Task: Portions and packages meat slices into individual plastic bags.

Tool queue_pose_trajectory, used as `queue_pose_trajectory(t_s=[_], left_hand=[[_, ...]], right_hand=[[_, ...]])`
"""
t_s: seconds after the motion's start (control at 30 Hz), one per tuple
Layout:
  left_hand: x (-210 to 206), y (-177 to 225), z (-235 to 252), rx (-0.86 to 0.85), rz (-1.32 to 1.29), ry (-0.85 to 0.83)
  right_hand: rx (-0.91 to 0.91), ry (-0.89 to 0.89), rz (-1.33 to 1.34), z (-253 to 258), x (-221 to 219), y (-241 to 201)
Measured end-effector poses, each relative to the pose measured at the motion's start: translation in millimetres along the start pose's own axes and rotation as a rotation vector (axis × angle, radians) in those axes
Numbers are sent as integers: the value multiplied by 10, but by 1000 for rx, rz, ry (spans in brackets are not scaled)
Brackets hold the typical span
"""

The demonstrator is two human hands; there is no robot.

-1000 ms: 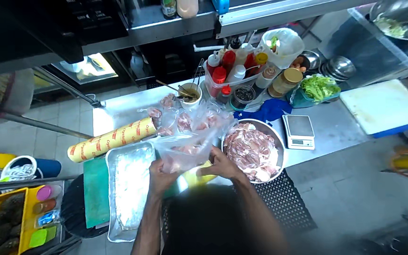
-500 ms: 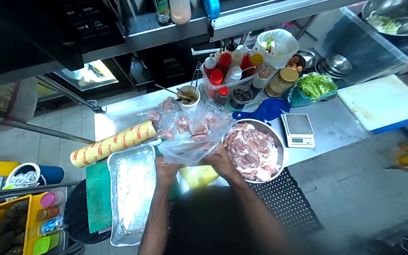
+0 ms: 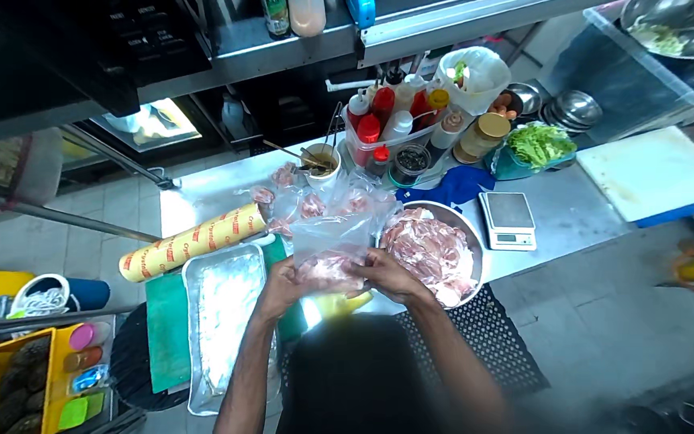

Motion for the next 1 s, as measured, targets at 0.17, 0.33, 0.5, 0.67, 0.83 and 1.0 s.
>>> queue_pose_trajectory(t_s=[0.17, 0.33, 0.5, 0.67, 0.83, 1.0], left_hand=[[79, -83, -33, -15, -50, 103], [6, 36, -29, -121, -75, -108], [-223, 595, -262, -597, 251, -249], [-225, 679, -297, -716, 204, -249], [-167, 309, -315, -429, 96, -186], [-221, 142, -375, -399, 62, 3]], right_hand=[[48, -27, -39, 8, -10, 55], [205, -111, -142, -44, -17, -78], [589, -381, -439, -314, -210, -406], [478, -343, -300, -431, -233, -383], [153, -93, 38, -359, -52, -162], [-121, -72, 377, -379, -33, 107]])
Point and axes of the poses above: each hand's wrist, its own z-axis towards the middle knuckle, its own x-axis out of the back of the hand, y = z × x, the point moved 8 cm from there along z, towards the middle knuckle, and after that the axes turned 6 degrees about y, right-handed, at the moved point
